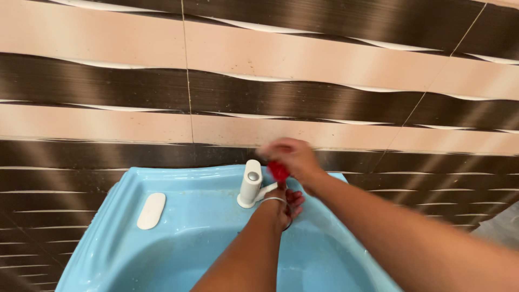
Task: The person wipes a light blue wall-mounted sink with a red cloth. They clean the basin, faucet, and surrounding surfaces in a bathroom with dark wavy-patterned tiles.
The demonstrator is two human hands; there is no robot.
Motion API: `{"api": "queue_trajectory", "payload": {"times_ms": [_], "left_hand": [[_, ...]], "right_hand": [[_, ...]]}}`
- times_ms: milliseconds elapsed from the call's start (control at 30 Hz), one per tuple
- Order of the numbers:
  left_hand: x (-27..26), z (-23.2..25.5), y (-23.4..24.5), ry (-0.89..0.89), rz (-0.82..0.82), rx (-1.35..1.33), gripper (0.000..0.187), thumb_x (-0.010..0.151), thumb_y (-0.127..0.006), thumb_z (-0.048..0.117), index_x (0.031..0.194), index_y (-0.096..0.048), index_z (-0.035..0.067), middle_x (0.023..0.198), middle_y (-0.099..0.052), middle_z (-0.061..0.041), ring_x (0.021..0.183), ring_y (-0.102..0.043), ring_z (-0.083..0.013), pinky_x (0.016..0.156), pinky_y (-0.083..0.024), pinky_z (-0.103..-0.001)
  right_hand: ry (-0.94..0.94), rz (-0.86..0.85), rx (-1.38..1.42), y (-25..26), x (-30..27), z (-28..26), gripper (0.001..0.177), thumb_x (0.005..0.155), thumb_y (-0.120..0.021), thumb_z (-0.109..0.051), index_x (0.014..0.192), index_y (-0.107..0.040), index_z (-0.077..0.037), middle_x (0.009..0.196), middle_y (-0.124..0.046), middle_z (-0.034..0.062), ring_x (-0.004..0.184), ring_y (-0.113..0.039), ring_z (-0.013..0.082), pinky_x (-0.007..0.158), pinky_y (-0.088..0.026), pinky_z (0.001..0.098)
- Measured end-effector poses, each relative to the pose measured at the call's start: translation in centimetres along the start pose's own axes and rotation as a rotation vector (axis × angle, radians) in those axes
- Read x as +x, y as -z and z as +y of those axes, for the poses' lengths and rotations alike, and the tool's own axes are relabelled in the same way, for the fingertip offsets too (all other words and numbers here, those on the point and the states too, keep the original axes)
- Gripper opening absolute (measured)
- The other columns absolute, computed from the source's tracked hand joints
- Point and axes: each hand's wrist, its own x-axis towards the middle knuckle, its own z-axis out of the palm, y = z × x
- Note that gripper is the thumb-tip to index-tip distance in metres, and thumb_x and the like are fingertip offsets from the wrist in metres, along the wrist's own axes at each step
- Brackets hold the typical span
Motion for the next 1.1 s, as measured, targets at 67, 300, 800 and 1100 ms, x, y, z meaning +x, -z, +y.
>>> {"api": "queue_trajectory", "payload": {"times_ms": [67, 300, 800, 1100], "left_hand": [[1.0, 0.2, 0.4, -0.055, -0.052, -0.036, 0.048, 0.101, -0.054, 0.058, 0.088, -0.057, 0.012, 0.075, -0.061, -0.001, 0.071, -0.06, -0.0161, 0.068, -0.046, -0.032], [0.3, -0.6, -2.0, -0.054, 0.009, -0.886, 0.021, 0.095, -0.059, 0.026, 0.095, -0.058, 0.005, 0.087, -0.059, -0.01, 0.078, -0.062, -0.0234, 0.078, -0.059, -0.038], [-0.8, 1.1, -3.6, -0.094, 0.224, -0.982, 0.017, 0.092, -0.057, 0.017, 0.087, -0.056, 0.001, 0.081, -0.058, -0.008, 0.07, -0.058, -0.0222, 0.072, -0.06, -0.039], [-5.3, 3.0, 7.0, 0.161, 0.097, 0.015, 0.035, 0.09, -0.061, 0.039, 0.068, -0.05, 0.013, 0.058, -0.048, 0.002, 0.046, -0.041, -0.0099, 0.045, -0.036, -0.025]], "right_hand": [[-0.27, 0.292, 0.493, 1.4, -1.3, 3.0, 0.036, 0.098, -0.072, -0.043, 0.101, -0.067, -0.007, 0.085, -0.065, 0.009, 0.065, -0.05, 0.0193, 0.052, -0.038, 0.0327], [-0.558, 0.651, 1.145, -0.3, -5.6, 8.6, 0.03, 0.1, -0.059, -0.036, 0.107, -0.062, -0.008, 0.105, -0.07, 0.0105, 0.096, -0.067, 0.0278, 0.09, -0.056, 0.0447], [-0.71, 0.629, 0.926, -0.8, -2.2, 8.2, 0.029, 0.104, -0.057, -0.03, 0.104, -0.06, -0.001, 0.093, -0.066, 0.0144, 0.078, -0.064, 0.0279, 0.077, -0.059, 0.0428], [-0.664, 0.528, -0.405, -9.9, -6.7, 1.6, 0.042, 0.093, -0.062, -0.045, 0.099, -0.08, -0.008, 0.099, -0.078, 0.0147, 0.092, -0.071, 0.0363, 0.084, -0.056, 0.046]]}}
